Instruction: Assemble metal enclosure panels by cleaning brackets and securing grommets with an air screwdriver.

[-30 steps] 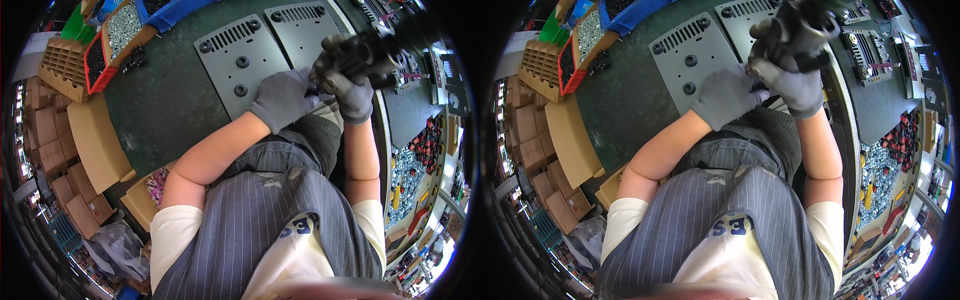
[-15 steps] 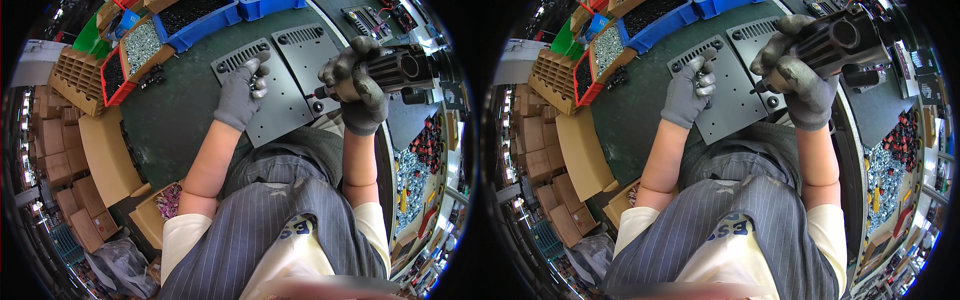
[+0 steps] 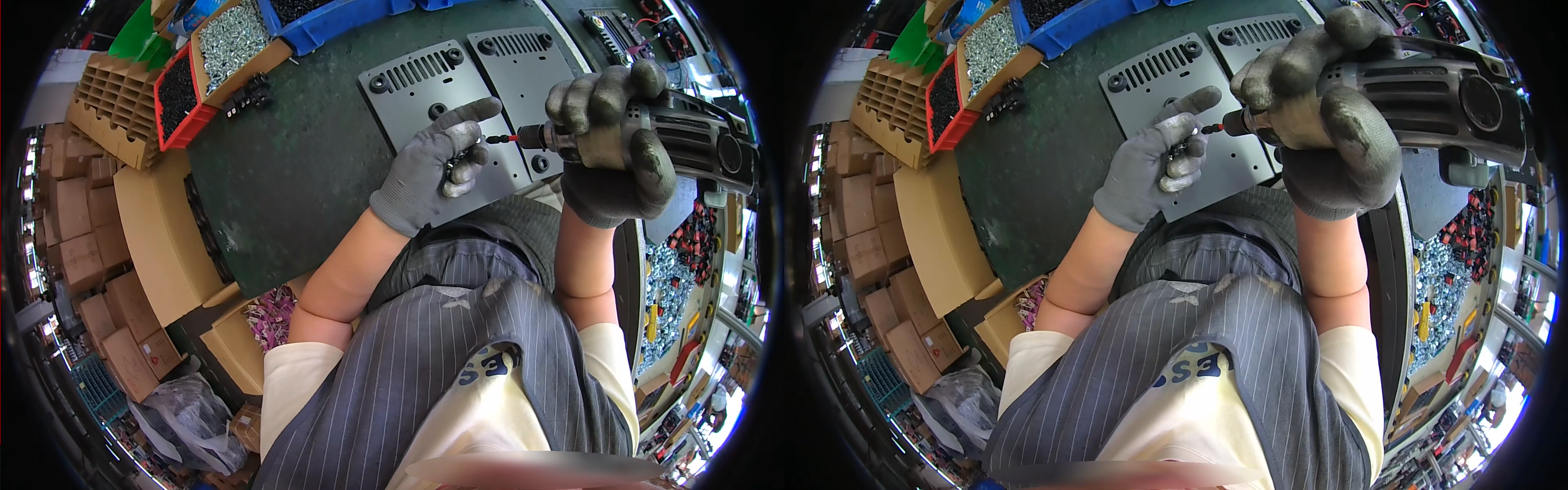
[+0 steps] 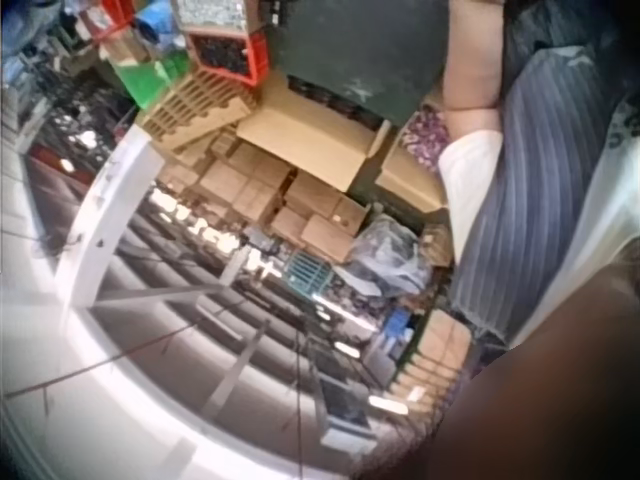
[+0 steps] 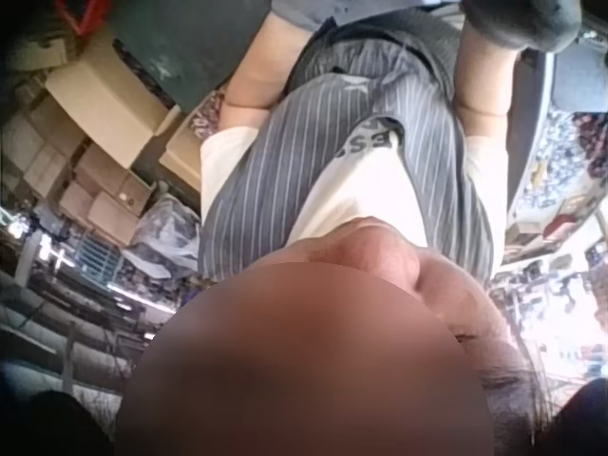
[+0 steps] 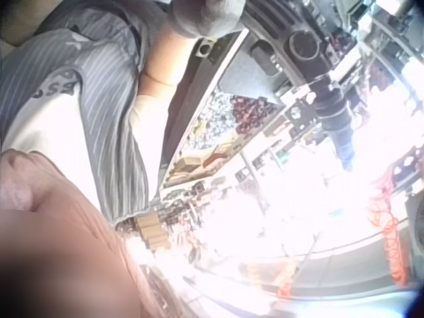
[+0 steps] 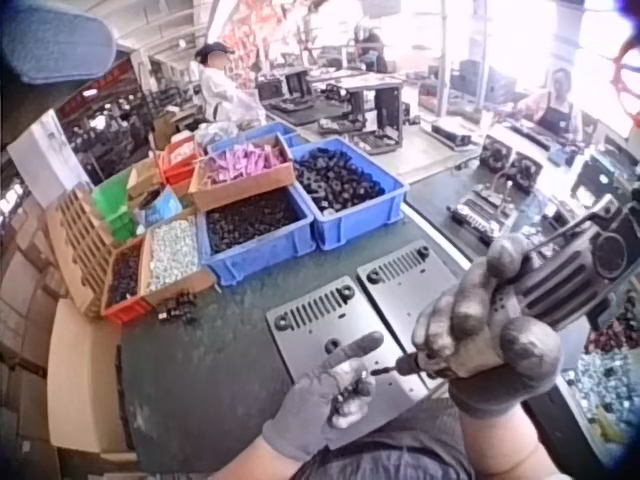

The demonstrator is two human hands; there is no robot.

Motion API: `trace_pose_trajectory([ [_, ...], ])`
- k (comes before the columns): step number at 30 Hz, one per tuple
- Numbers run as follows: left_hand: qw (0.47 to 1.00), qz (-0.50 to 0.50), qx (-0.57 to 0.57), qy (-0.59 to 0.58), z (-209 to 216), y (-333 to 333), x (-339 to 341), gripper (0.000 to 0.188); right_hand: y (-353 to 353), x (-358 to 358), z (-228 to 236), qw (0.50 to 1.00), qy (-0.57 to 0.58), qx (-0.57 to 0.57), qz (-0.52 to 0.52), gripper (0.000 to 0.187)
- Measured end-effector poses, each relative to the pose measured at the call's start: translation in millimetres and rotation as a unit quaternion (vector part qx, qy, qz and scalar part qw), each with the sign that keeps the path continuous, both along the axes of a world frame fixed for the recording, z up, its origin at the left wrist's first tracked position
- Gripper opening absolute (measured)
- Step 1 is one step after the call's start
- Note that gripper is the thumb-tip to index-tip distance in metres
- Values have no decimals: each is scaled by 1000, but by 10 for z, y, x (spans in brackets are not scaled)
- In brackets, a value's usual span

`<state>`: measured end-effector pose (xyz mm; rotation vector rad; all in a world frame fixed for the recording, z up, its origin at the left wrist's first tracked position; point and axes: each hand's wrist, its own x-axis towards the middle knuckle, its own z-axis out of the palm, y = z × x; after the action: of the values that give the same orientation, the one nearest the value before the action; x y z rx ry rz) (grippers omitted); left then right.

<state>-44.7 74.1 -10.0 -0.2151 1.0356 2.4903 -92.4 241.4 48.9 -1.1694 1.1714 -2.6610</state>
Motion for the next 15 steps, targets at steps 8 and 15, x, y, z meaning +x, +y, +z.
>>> trace_pose_trajectory([
  [8,974,-30,220,-46,-91,27,65,32,-61,-3,3,999,-4,-28,15,47],
  [15,981,-48,184,-36,-95,78,99,33,-7,-1,-23,998,27,-2,52,47],
])
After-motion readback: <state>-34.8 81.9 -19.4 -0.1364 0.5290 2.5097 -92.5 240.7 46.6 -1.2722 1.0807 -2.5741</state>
